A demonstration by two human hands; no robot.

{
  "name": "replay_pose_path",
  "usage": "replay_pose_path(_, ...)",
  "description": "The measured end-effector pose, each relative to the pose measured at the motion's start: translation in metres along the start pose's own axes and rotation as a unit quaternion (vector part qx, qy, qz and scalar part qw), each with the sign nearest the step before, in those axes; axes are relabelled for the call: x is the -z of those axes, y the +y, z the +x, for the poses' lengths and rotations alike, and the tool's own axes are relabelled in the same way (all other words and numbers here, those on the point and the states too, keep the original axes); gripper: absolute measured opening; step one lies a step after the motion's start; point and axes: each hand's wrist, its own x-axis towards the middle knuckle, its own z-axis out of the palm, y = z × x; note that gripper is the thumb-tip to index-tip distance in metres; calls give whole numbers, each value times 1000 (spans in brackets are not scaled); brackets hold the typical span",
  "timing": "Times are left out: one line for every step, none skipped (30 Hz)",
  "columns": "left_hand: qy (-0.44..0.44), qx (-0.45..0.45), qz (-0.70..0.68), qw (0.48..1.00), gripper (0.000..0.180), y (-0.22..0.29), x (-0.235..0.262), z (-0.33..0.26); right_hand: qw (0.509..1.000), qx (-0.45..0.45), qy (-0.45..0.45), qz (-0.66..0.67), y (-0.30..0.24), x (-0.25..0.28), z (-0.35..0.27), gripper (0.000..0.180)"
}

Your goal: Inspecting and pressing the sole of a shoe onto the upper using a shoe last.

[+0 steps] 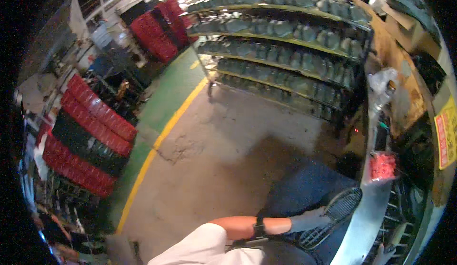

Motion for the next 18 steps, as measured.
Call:
replay_pose_path(54, 24, 62, 996, 44, -17, 0, -2, 995, 31, -91, 17, -22, -44, -23, 100)
replay_pose_path(127, 53, 64, 988, 44, -49, 9, -6, 985, 45, -161, 48, -116, -78, -41, 100)
replay_pose_path(155, 31, 99, 983, 45, -66, 0, 10, 958, -177, -213, -73, -199, -52, -61, 111)
replay_pose_path(176, 9, 133, 975, 47, -71, -2, 18, 960, -157, -219, -77, -215, -46, -70, 111)
replay_pose_path(194, 10, 124, 973, 47, -61, 3, 15, 974, -131, -167, -79, -206, -43, -78, 103)
replay_pose_path(112, 45, 99, 988, 50, -49, 6, 14, 985, -103, -114, -80, -193, -40, -81, 95)
replay_pose_path(28, 80, 74, 994, 54, -29, 11, 10, 992, -78, -63, -76, -182, -40, -84, 87)
replay_pose_path(63, 97, 102, 988, 45, -6, 16, -6, 991, -62, -87, -86, -181, -41, -86, 95)
replay_pose_path(83, 101, 92, 987, 45, -5, 19, -9, 988, -46, -110, -97, -182, -44, -85, 103)
replay_pose_path(81, 101, 78, 989, 45, -2, 22, -14, 987, -31, -126, -94, -188, -46, -87, 103)
replay_pose_path(68, 97, 65, 991, 45, -1, 23, -14, 987, -71, -91, -115, -192, -46, -94, 105)
replay_pose_path(78, 102, 75, 989, 44, 2, 24, -15, 983, -111, -54, -136, -192, -47, -94, 107)
replay_pose_path(83, 101, 70, 989, 44, 4, 27, -15, 983, -105, -57, -137, -166, -46, -85, 107)
replay_pose_path(81, 86, 59, 991, 44, 3, 29, -18, 975, -90, -71, -189, -159, -44, -82, 111)
replay_pose_path(78, 72, 49, 993, 43, 2, 31, -19, 964, -77, -83, -240, -153, -47, -76, 114)
replay_pose_path(84, 74, 46, 993, 43, -1, 32, -20, 964, -72, -89, -241, -149, -55, -67, 114)
replay_pose_path(85, 81, 40, 992, 42, 0, 32, -19, 964, -67, -93, -240, -145, -60, -60, 114)
replay_pose_path(87, 88, 35, 992, 41, 1, 32, -17, 964, -62, -98, -238, -141, -66, -53, 113)
